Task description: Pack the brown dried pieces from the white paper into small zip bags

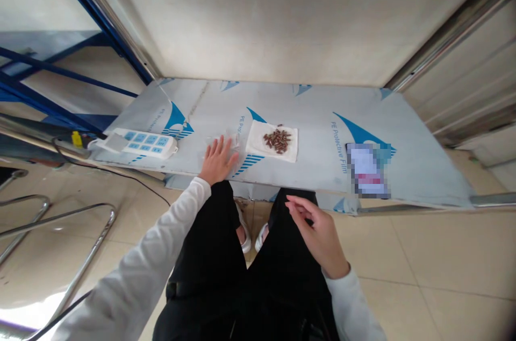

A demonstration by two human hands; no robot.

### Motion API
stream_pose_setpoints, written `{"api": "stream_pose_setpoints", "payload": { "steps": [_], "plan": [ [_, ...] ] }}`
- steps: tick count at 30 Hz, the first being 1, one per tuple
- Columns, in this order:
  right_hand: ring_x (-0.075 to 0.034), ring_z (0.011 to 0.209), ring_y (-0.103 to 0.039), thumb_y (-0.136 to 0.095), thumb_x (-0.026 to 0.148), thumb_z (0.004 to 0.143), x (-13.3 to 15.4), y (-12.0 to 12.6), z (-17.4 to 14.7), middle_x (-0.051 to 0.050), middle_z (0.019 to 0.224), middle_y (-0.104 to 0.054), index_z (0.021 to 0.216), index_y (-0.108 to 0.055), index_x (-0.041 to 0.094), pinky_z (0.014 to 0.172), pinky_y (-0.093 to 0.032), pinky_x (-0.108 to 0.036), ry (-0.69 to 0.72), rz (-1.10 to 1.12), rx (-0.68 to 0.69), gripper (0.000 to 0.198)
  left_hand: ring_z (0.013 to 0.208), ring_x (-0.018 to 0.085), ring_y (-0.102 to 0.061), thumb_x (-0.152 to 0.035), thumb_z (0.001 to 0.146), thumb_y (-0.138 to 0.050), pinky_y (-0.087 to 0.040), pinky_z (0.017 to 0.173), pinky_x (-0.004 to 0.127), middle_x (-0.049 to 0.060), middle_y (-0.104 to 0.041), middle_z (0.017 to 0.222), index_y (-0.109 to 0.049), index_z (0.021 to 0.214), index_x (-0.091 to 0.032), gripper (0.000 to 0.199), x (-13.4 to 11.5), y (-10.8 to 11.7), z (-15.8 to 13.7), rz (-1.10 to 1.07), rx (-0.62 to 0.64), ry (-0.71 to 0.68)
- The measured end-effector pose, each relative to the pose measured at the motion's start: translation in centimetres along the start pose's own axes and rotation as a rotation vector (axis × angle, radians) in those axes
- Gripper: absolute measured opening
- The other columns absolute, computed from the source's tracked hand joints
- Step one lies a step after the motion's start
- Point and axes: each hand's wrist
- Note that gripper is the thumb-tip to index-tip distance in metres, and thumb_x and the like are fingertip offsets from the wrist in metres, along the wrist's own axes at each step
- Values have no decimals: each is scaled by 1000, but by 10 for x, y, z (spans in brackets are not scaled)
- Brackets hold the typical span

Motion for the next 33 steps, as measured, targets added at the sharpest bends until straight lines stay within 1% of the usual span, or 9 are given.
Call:
{"api": "stream_pose_setpoints", "payload": {
  "steps": [7, 9, 12, 16, 20, 24, 26, 30, 33],
  "plan": [
    [-21, 84, -70, -54, 40, 91, 5, 4, -4, -9, 98, -74, 106, -69, 18, 75, -57, -35, 0, -44, -14, 30, 144, 39, -19, -62, 89, -35, -16, 113, 55, 19, -24, 157, -27, 149, -13, 78, 28, 0, 20, 73, -18, 82],
    [-21, 84, -70, -55, 39, 91, 5, 4, -6, -9, 99, -74, 106, -69, 19, 75, -56, -35, -5, -51, -13, 29, 144, 39, -20, -60, 90, -36, -15, 113, 56, 18, -24, 157, -31, 147, -14, 73, 39, 6, 29, 62, -43, 95],
    [-21, 84, -70, -54, 37, 91, 5, -1, -8, -8, 99, -74, 106, -69, 19, 75, -56, -35, 3, -58, 1, 28, 142, 34, -27, -50, 91, -44, -15, 115, 54, 13, -35, 153, -50, 135, -19, 54, 47, 17, 42, 39, -132, 59],
    [-20, 86, -69, -54, 36, 92, 9, -4, -5, -7, 99, -74, 104, -69, 20, 77, -55, -34, 40, -89, 13, 25, 129, 27, -43, -35, 92, -46, -26, 112, 50, 6, -56, 136, -68, 107, -23, 29, 41, 33, 56, 14, -257, 58],
    [-20, 88, -68, -54, 34, 91, 14, -3, 2, -7, 101, -73, 103, -69, 21, 81, -53, -35, 75, -111, -15, 24, 116, 31, -49, -39, 94, -43, -32, 101, 53, 7, -64, 122, -71, 100, -22, 34, 22, 52, 57, -35, -457, 113],
    [-20, 90, -67, -55, 35, 91, 25, -10, 11, -8, 104, -72, 105, -68, 20, 84, -53, -35, 93, -64, -83, 24, 105, 27, -53, -41, 95, -43, -35, 95, 48, 8, -66, 113, -71, 104, -24, 34, -18, 68, 21, -84, -583, 84],
    [-20, 92, -67, -56, 38, 90, 37, -17, 16, -9, 108, -71, 112, -65, 20, 83, -53, -34, 83, 9, -146, 30, 100, 25, -55, -36, 93, -50, -37, 91, 45, 7, -68, 104, -72, 102, -27, 26, -45, 69, -12, -151, -599, -25],
    [-18, 78, -68, -55, 47, 89, 64, -30, 19, -8, 95, -72, 114, -63, 17, 64, -55, -27, -23, 210, -152, 40, 90, 23, -58, -22, 86, -59, -40, 80, 41, 6, -69, 96, -69, 109, -33, 27, -94, 60, -87, -251, -484, -219],
    [-17, 67, -66, -54, 48, 89, 73, -33, 11, -5, 77, -70, 94, -68, 17, 58, -53, -25, -76, 252, -38, 35, 85, 23, -60, -18, 85, -58, -43, 74, 41, 6, -69, 94, -70, 104, -33, 27, -113, 53, -128, -377, -417, -185]
  ]
}}
Point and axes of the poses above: each hand's wrist, its own z-axis towards the middle knuckle, its own y-axis out of the back of the hand, x = y × z
